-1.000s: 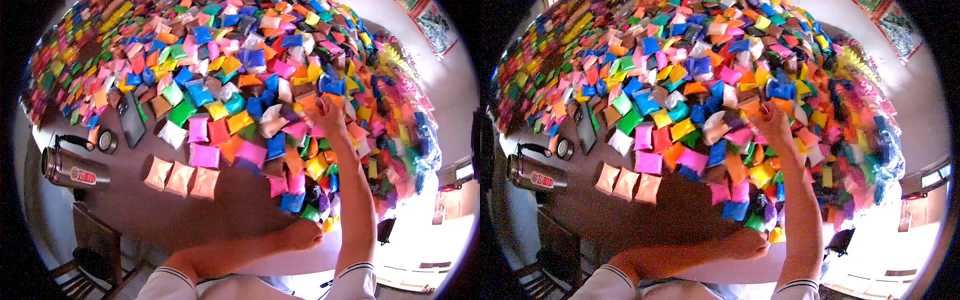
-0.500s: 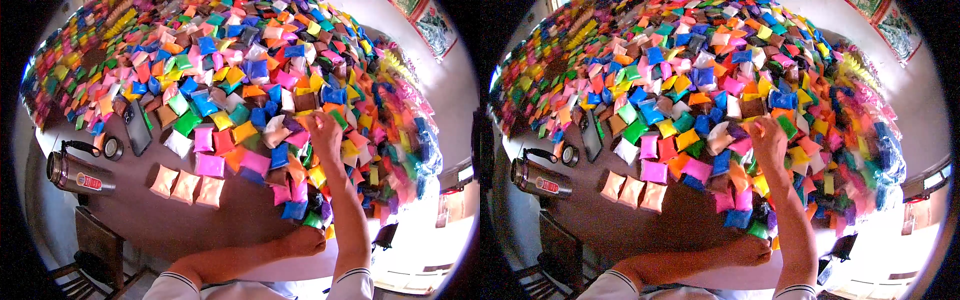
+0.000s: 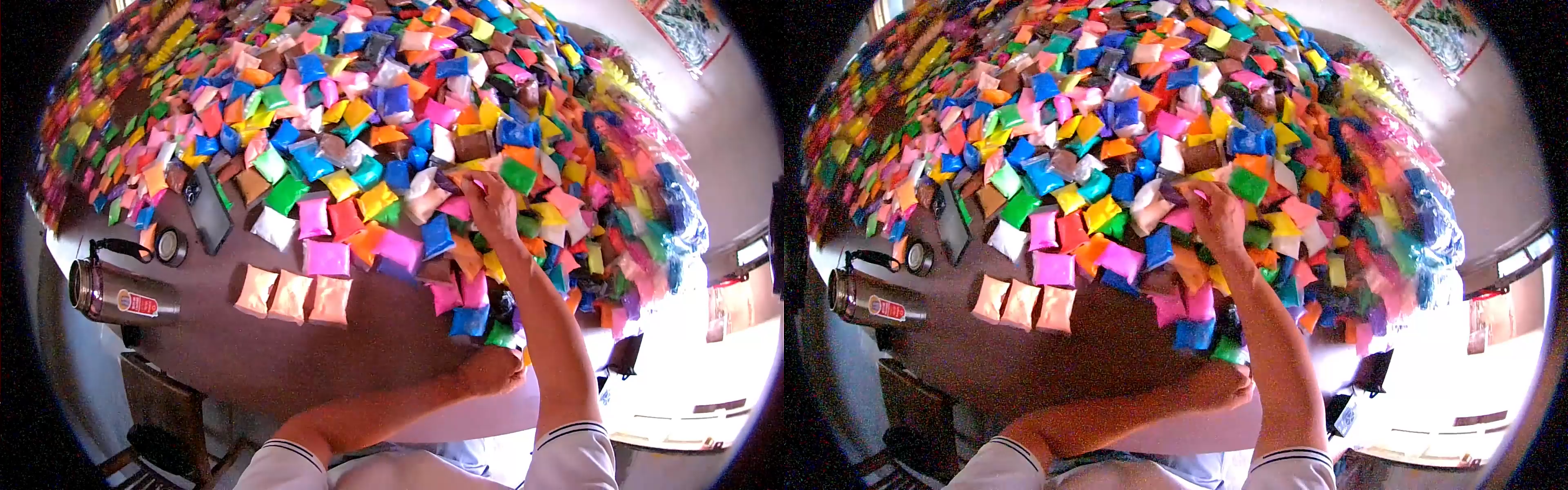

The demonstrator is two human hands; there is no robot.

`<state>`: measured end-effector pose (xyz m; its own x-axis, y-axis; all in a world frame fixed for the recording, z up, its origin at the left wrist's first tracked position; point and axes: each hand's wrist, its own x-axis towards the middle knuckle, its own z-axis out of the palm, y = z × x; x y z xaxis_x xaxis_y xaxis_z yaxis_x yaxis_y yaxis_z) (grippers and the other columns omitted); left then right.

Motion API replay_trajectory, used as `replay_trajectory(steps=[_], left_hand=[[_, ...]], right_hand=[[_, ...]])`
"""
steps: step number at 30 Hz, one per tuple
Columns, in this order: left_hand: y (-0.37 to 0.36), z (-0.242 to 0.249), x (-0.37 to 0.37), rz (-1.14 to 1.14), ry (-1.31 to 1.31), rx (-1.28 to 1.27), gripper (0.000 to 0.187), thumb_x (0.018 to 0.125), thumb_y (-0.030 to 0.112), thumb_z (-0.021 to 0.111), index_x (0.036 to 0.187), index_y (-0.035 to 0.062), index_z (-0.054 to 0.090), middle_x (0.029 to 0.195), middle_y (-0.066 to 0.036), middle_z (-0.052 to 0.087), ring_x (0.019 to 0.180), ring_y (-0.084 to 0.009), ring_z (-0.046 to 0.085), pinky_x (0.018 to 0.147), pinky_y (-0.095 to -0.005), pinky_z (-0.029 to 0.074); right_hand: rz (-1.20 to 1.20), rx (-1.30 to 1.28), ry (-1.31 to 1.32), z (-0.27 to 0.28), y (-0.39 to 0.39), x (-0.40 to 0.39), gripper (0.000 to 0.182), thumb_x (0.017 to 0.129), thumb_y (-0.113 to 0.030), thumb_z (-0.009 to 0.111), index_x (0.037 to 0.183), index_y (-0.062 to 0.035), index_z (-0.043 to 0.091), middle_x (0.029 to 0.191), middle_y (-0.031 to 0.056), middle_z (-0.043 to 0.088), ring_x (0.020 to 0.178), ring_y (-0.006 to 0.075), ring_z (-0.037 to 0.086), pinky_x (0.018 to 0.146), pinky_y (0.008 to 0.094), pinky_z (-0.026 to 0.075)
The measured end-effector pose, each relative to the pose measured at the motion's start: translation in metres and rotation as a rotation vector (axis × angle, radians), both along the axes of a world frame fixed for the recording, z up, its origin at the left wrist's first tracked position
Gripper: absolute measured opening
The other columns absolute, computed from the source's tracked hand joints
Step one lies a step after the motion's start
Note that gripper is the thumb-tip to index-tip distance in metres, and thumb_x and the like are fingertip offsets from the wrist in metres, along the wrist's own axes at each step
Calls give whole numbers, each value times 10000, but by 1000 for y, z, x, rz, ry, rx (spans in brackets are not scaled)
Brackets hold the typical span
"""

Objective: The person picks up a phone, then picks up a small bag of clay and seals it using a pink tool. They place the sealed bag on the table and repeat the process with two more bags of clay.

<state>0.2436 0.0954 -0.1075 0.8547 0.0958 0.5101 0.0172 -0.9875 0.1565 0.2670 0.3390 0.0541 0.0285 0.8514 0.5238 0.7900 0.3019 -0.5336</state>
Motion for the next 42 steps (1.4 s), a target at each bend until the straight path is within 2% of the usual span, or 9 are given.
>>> replay_trajectory(steps=[6,9,15,17,19,27,31,34,42], left_hand=[[33,134,-62,84,-28,-920,235,801,167,573,641,0,614,671,-210,620,615,-358,631,601,-459,498],[28,120,-56,67,-171,-872,230,788,170,618,619,40,533,552,-147,546,501,-337,577,490,-425,438],[27,106,-48,53,-43,-766,220,797,154,593,644,5,540,625,-162,571,600,-328,605,552,-417,462],[26,107,-48,54,-82,-848,250,817,182,542,651,-4,568,658,-191,586,619,-348,611,598,-441,479],[27,115,-54,62,-116,-938,304,838,210,491,658,-12,595,691,-220,601,638,-368,616,643,-466,496],[32,126,-59,12,-82,-938,227,791,219,584,729,1,589,699,-221,595,665,-396,601,628,-468,471],[26,123,-58,99,-131,-958,259,784,252,608,693,10,592,647,-210,600,616,-397,602,593,-476,469],[28,128,-61,115,-14,-869,299,766,264,641,620,10,583,609,-204,591,583,-394,602,560,-474,468],[28,131,-60,112,-147,-894,310,731,192,654,529,1,517,561,-204,548,509,-366,567,482,-450,427]], right_hand=[[100,-267,272,4,8,6,243,848,-277,676,966,-66,700,828,86,686,745,174,644,689,294,499],[159,-364,358,13,7,9,215,853,-177,659,972,2,662,800,-15,622,722,65,543,657,223,453],[134,-397,604,38,-7,15,180,846,-158,678,918,6,671,781,-45,591,711,47,521,631,211,429],[203,-300,560,39,-24,14,210,814,-180,710,927,-8,673,782,-15,607,716,72,541,642,239,447],[246,-259,15,66,-70,2,340,746,-197,760,1030,-45,651,839,60,633,752,159,603,670,305,485],[134,-325,-311,29,-116,5,557,689,-237,774,1189,-89,579,907,138,620,817,341,616,712,393,505],[161,-161,-16,3,-110,17,285,807,-126,627,1073,-24,623,786,94,604,695,257,614,620,325,486],[145,-414,755,-1,-117,29,202,909,-192,562,988,-15,617,682,-67,488,570,45,449,481,210,333],[300,-445,1274,5,-121,43,148,903,-195,580,883,-53,615,632,-56,498,490,40,393,437,197,265]])
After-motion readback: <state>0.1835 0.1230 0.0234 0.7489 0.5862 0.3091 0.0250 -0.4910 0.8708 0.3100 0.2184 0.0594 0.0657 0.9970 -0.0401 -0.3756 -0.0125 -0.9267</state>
